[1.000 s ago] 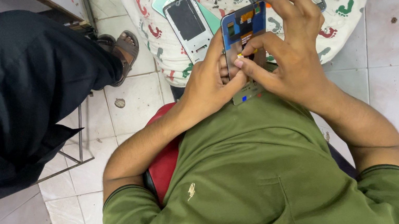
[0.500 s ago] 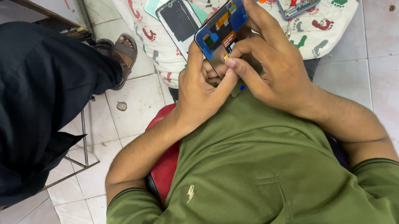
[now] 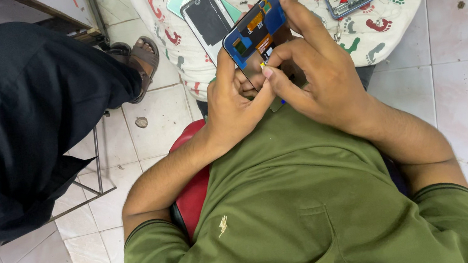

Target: The person handles a disassembled smartphone and a replacement screen assembly. They peel protective films from the screen, connect a ribbon cable to the motherboard, and reposition components. The person works on a table with other phone parts and tools nearby.

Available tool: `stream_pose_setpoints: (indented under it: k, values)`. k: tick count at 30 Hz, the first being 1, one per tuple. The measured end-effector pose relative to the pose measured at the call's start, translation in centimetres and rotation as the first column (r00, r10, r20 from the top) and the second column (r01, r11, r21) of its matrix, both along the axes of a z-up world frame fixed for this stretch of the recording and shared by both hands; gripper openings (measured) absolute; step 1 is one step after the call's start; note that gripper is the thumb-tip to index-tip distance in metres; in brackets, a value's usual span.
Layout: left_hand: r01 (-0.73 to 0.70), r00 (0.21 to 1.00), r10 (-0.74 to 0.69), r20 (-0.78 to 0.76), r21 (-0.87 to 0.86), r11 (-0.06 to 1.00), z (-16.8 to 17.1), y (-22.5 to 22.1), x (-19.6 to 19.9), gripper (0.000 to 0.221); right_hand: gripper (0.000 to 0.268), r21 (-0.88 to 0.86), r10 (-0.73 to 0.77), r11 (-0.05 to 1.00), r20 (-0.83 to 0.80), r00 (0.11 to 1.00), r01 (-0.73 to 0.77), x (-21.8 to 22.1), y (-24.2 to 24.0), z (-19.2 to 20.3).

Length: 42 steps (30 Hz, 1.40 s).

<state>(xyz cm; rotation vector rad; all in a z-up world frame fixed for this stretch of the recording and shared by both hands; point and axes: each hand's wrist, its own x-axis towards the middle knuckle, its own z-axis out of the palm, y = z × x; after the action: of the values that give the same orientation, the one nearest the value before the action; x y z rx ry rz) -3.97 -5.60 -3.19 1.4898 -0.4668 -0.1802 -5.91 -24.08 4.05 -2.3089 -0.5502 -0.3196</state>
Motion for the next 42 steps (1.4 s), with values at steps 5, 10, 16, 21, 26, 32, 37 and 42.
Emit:
stream_pose_setpoints:
  k: [5, 10, 16, 21, 26, 32, 37, 42]
  values:
    - [0.015, 0.997, -0.013, 0.082, -0.014, 1.0, 0.0, 0.1, 0.0, 0.061, 0.025, 0.034, -0.007, 0.999, 0.011, 1.0, 0.007, -0.1, 0.2, -0.3]
    - [0.0, 0.985, 0.009, 0.175, -0.054, 0.999, 0.1, 0.1, 0.0, 0.066, 0.018, 0.065, -0.036, 0.997, -0.01, 0.999, 0.037, -0.2, 0.2, -0.7]
    - [-0.051, 0.982, 0.056, 0.18, -0.03, 0.998, -0.7, 0.0, -0.3, 0.062, 0.016, 0.083, -0.031, 0.996, 0.057, 0.998, 0.026, -0.1, 0.5, -0.6]
    - [-0.008, 0.99, 0.023, 0.136, -0.108, 0.994, -0.7, 0.1, -0.2, 0.061, 0.011, 0.085, -0.073, 0.994, 0.046, 0.996, 0.069, -0.1, 0.6, -0.1]
    - [0.097, 0.992, -0.072, 0.1, -0.278, 0.956, -0.1, 0.1, 0.3, 0.066, 0.012, 0.163, -0.073, 0.984, 0.032, 0.997, 0.067, 0.0, 0.1, 0.4]
    - [0.035, 0.999, -0.03, 0.022, -0.284, 0.958, 0.5, 0.1, 0.1, 0.061, 0.01, 0.251, -0.095, 0.964, -0.001, 0.996, 0.092, 0.1, -0.8, 1.1]
    - [0.089, 0.987, -0.137, -0.086, -0.421, 0.903, 0.5, 0.1, 0.1, 0.06, 0.011, 0.21, -0.109, 0.972, 0.028, 0.994, 0.101, 0.0, -1.6, 1.1]
    - [0.105, 0.966, -0.201, -0.16, -0.47, 0.876, 0.6, -0.1, 0.1, 0.061, 0.011, 0.196, -0.129, 0.974, 0.061, 0.99, 0.114, 0.0, -1.8, 0.8]
